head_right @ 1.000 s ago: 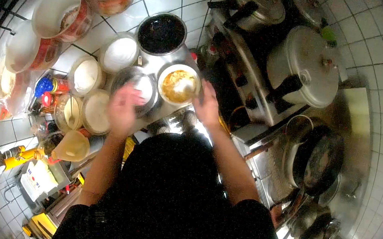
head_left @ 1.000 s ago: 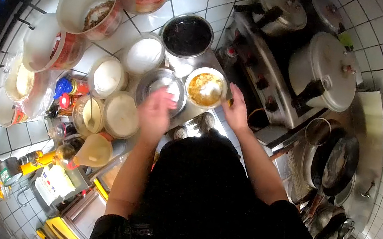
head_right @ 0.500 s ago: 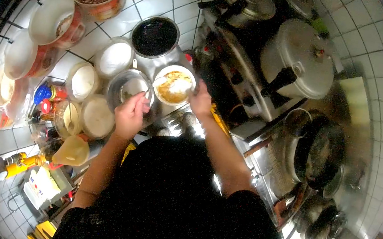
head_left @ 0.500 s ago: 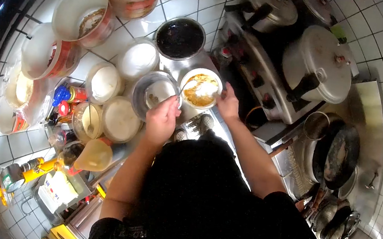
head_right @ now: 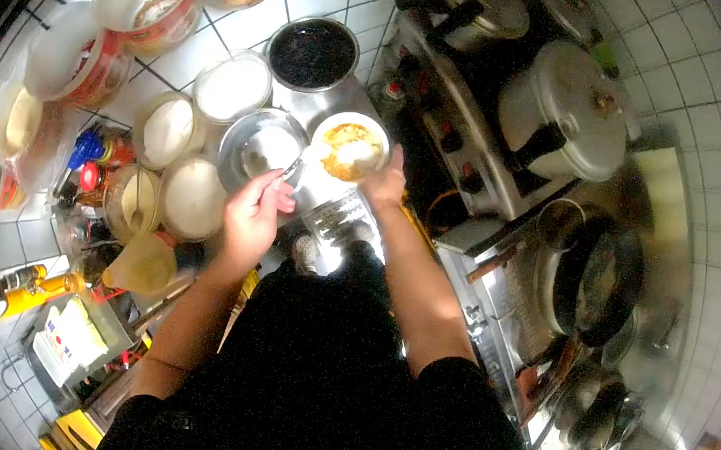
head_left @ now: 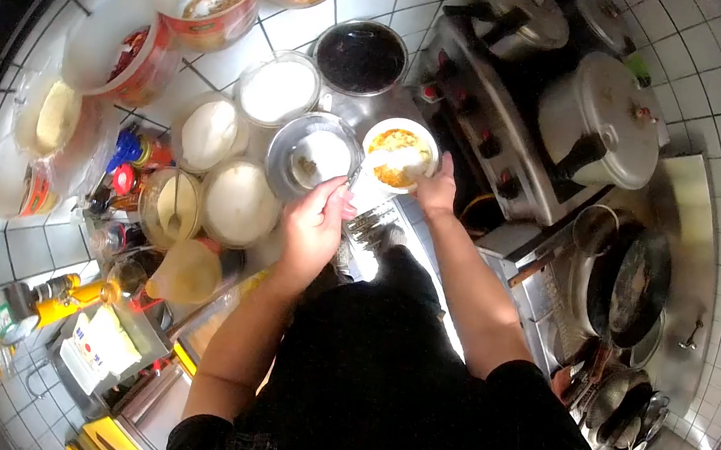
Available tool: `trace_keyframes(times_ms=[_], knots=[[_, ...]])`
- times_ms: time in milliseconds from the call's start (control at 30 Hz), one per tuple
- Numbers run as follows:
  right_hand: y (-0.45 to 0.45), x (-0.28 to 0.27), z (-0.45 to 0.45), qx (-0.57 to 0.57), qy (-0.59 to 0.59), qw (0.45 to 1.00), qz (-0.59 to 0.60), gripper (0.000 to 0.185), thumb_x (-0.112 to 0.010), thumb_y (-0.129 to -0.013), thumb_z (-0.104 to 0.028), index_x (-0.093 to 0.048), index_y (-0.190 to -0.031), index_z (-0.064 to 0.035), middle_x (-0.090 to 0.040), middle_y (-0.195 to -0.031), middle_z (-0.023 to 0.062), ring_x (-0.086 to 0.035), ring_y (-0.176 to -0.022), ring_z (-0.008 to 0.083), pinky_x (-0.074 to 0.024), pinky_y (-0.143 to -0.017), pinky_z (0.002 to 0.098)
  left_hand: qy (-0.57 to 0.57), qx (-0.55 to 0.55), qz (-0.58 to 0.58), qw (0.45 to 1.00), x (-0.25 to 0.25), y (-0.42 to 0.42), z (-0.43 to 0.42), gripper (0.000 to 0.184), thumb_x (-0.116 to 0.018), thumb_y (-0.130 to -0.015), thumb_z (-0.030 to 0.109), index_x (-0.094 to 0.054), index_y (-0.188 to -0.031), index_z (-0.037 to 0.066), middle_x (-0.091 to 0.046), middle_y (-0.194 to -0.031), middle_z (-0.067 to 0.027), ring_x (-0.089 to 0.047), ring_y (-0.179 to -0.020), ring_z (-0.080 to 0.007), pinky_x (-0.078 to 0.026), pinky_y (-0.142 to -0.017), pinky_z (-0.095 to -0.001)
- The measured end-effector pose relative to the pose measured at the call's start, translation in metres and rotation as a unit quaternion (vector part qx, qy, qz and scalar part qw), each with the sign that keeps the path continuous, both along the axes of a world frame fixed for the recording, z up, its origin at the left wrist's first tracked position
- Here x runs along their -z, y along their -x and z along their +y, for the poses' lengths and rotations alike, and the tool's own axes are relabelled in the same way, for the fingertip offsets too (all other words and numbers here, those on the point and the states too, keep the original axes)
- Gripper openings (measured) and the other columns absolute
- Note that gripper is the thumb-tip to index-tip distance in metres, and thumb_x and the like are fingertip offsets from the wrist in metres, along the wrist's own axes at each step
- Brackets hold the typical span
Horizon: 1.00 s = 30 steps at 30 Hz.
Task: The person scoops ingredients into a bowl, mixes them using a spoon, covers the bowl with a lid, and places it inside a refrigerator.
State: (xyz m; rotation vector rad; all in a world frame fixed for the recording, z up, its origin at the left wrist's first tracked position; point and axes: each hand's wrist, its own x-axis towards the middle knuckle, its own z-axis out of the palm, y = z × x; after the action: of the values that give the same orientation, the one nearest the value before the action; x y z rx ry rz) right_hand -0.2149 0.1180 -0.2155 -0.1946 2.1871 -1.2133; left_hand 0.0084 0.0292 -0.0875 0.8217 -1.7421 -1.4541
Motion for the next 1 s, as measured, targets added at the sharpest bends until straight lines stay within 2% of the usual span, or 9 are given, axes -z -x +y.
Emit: trace_keyframes(times_ms=[100,200,433,567,633,700,767,800,1000], knots=[[0.002,0.008,0.008,0.022,0.09,0.995,-0.03,0.101,-0.074,-0.082,-0.005,-0.006,-0.157,-0.0026,-0.038,-0.152,0.0238,-0.054,-0.127,0.0327,-0.045,-0.109,0.0312,-0.148,-0.021,0.076,0.986,-0.009,-0.003,0.019,0.021,-0.05,-0.102,0.002,-0.061,-0.118,-0.006,-0.068,-0.086,-0.0097,-0.067,-0.07,-0.0146,-0.058,-0.066,-0.0287],[0.013,0.042,0.025,0.028,0.145,0.987,-0.055,0.099,-0.065,-0.084,0.004,-0.002,-0.158,-0.0112,-0.059,-0.128,0.0227,-0.067,-0.092,0.0248,-0.0572,-0.06,0.0317,-0.233,-0.032,0.138,0.962,-0.006,-0.011,0.037,0.022,-0.05,-0.103,0.008,-0.061,-0.118,-0.004,-0.068,-0.089,-0.0107,-0.067,-0.071,-0.0148,-0.059,-0.067,-0.0293],[0.021,0.017,0.062,-0.068,0.138,0.983,-0.105,0.095,-0.062,-0.087,0.005,-0.002,-0.159,-0.0147,-0.056,-0.134,0.0212,-0.063,-0.106,0.0264,-0.0578,-0.072,0.0361,-0.291,-0.17,0.062,0.94,-0.023,-0.024,0.112,0.027,-0.056,-0.1,0.015,-0.062,-0.117,-0.006,-0.07,-0.09,-0.0136,-0.068,-0.07,-0.0175,-0.06,-0.066,-0.0314],[0.033,0.039,0.098,-0.122,0.114,0.979,-0.118,0.089,-0.058,-0.091,0.004,-0.006,-0.159,-0.0172,-0.054,-0.136,0.0179,-0.062,-0.108,0.0264,-0.0567,-0.077,0.0349,-0.345,-0.261,0.152,0.889,-0.016,-0.038,0.18,0.024,-0.055,-0.101,0.013,-0.062,-0.116,-0.005,-0.07,-0.088,-0.0121,-0.068,-0.07,-0.0174,-0.057,-0.066,-0.0302],[-0.009,-0.045,0.11,-0.163,0.034,0.976,-0.141,0.087,-0.056,-0.092,0.005,-0.004,-0.159,-0.0163,-0.036,-0.15,0.0291,-0.049,-0.13,0.0361,-0.0476,-0.104,0.046,-0.35,-0.294,0.133,0.879,-0.034,-0.057,0.213,0.023,-0.055,-0.101,0.013,-0.063,-0.114,-0.004,-0.069,-0.087,-0.0116,-0.068,-0.072,-0.0175,-0.057,-0.066,-0.03],[-0.006,-0.022,0.13,-0.231,-0.013,0.968,-0.1,0.083,-0.05,-0.095,0.007,-0.003,-0.159,-0.0176,-0.036,-0.151,0.0283,-0.044,-0.135,0.0378,-0.0434,-0.108,0.0493,-0.336,-0.338,0.157,0.865,-0.024,-0.077,0.25,0.022,-0.056,-0.101,0.013,-0.063,-0.114,-0.003,-0.069,-0.088,-0.0113,-0.068,-0.073,-0.0173,-0.058,-0.066,-0.0302],[-0.027,-0.026,0.145,-0.282,-0.021,0.953,-0.107,0.084,-0.047,-0.095,0.009,-0.001,-0.159,-0.0184,-0.036,-0.151,0.0287,-0.042,-0.137,0.0384,-0.0462,-0.105,0.0479,-0.322,-0.381,0.201,0.843,-0.011,-0.099,0.287,0.023,-0.055,-0.101,0.014,-0.063,-0.115,-0.003,-0.068,-0.089,-0.0118,-0.068,-0.071,-0.0169,-0.059,-0.065,-0.0308],[-0.035,-0.012,0.154,-0.296,-0.013,0.952,-0.081,0.084,-0.049,-0.095,0.009,-0.003,-0.16,-0.0186,-0.046,-0.144,0.0234,-0.064,-0.104,0.0272,-0.0569,-0.073,0.0373,-0.312,-0.405,0.231,0.828,-0.001,-0.111,0.305,0.021,-0.057,-0.101,0.014,-0.064,-0.114,-0.002,-0.069,-0.088,-0.0107,-0.068,-0.071,-0.0165,-0.058,-0.065,-0.0302],[-0.124,0.012,0.183,-0.496,0.085,0.852,-0.147,0.09,-0.049,-0.089,0.014,0.004,-0.159,-0.0102,-0.058,-0.127,0.0231,-0.064,-0.104,0.0266,-0.0576,-0.076,0.0376,-0.26,-0.546,0.318,0.73,0.001,-0.188,0.411,0.02,-0.058,-0.1,0.011,-0.064,-0.113,-0.002,-0.071,-0.09,-0.0146,-0.069,-0.071,-0.021,-0.061,-0.067,-0.0344]])
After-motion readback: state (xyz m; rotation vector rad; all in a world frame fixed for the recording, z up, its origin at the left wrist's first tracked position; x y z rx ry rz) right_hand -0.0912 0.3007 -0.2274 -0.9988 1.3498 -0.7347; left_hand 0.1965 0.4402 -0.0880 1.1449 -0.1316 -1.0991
